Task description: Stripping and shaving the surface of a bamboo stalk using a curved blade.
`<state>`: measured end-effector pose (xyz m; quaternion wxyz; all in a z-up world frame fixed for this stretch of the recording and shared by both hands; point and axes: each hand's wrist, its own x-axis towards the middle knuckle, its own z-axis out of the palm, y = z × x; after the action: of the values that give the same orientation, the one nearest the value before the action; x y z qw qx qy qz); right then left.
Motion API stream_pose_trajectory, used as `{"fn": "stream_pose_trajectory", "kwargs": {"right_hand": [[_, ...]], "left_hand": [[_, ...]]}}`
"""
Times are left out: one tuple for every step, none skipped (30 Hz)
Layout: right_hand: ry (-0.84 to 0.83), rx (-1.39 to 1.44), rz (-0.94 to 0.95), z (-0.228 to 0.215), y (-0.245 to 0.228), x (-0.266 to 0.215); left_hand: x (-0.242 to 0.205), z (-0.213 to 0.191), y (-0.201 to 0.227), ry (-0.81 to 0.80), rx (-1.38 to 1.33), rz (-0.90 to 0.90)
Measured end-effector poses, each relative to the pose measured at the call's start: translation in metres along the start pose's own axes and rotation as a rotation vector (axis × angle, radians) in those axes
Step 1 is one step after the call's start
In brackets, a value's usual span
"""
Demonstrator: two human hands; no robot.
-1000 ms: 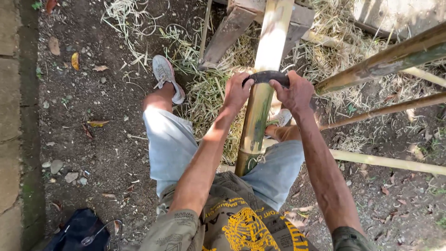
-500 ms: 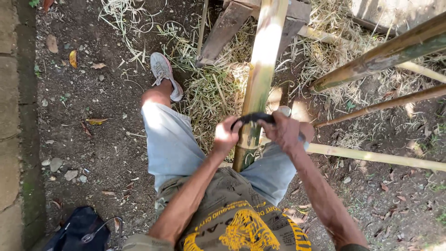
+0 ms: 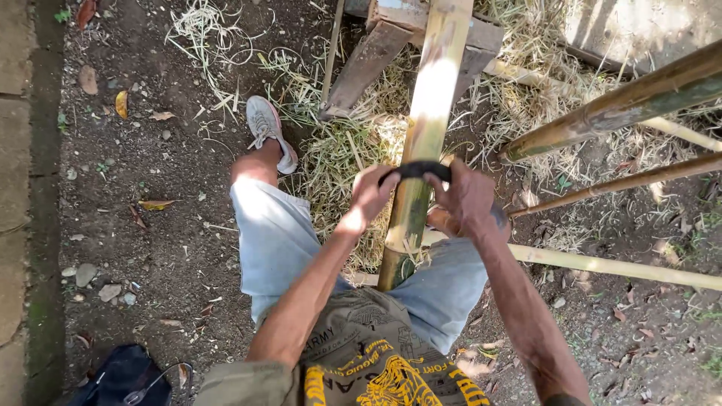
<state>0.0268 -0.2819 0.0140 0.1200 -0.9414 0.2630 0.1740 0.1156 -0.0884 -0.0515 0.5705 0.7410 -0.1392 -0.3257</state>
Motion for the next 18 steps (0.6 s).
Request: {"fn": "stream_pose_trajectory", "kwargs": {"right_hand": [[-0.003,-0.002,0.003,-0.004,-0.001,0.012],[0.065,-0.009,-0.011,-0.008,-0.001,0.024],[0.132,-0.015,-0.024,-0.012,-0.002,0.036],[0.13,-0.019,-0.026,-0.015,-0.003,0.045],[0.197,-0.014,-0.068,-0.019,-0.004,0.053],[0.26,-0.005,-0.111,-0.021,-0.006,0.06],[0.254,-0.005,-0.114,-0.024,-0.009,0.064],[0.214,-0.046,-0.085,-0.028,-0.011,0.068],[0.174,-0.087,-0.056,-0.031,-0.013,0.071],[0.169,-0.087,-0.058,-0.032,-0.015,0.068],[0.17,-0.108,-0.061,-0.033,-0.017,0.065],[0.174,-0.128,-0.064,-0.036,-0.019,0.063],[0.173,-0.128,-0.066,-0.034,-0.017,0.065],[0.199,-0.112,-0.079,-0.031,-0.015,0.064],[0.224,-0.095,-0.092,-0.027,-0.013,0.063],[0.222,-0.092,-0.095,-0.027,-0.011,0.064],[0.229,-0.101,-0.112,-0.026,-0.01,0.065],[0.238,-0.113,-0.127,-0.026,-0.007,0.066]], "left_hand": [[0.019,0.001,-0.002,-0.003,-0.003,-0.002],[0.038,0.002,-0.005,-0.013,0.023,-0.01],[0.057,0.003,-0.007,-0.022,0.05,-0.017],[0.07,0.003,-0.007,-0.02,0.046,-0.019],[0.082,0.003,-0.007,0.006,0.068,0.037],[0.093,0.001,-0.008,0.034,0.094,0.089],[0.096,-0.003,-0.003,0.036,0.093,0.083],[0.097,-0.005,0.001,0.031,0.109,0.079],[0.098,-0.008,0.005,0.026,0.125,0.074],[0.095,-0.005,-0.001,0.028,0.124,0.069],[0.091,-0.002,-0.007,0.033,0.103,0.052],[0.091,0.001,-0.012,0.039,0.083,0.038],[0.09,0.004,-0.016,0.041,0.083,0.037],[0.087,0.008,-0.022,0.1,0.081,0.11],[0.084,0.013,-0.027,0.158,0.079,0.183],[0.083,0.011,-0.026,0.16,0.081,0.18],[0.082,0.01,-0.024,0.169,0.09,0.196],[0.081,0.01,-0.022,0.177,0.096,0.213]]}}
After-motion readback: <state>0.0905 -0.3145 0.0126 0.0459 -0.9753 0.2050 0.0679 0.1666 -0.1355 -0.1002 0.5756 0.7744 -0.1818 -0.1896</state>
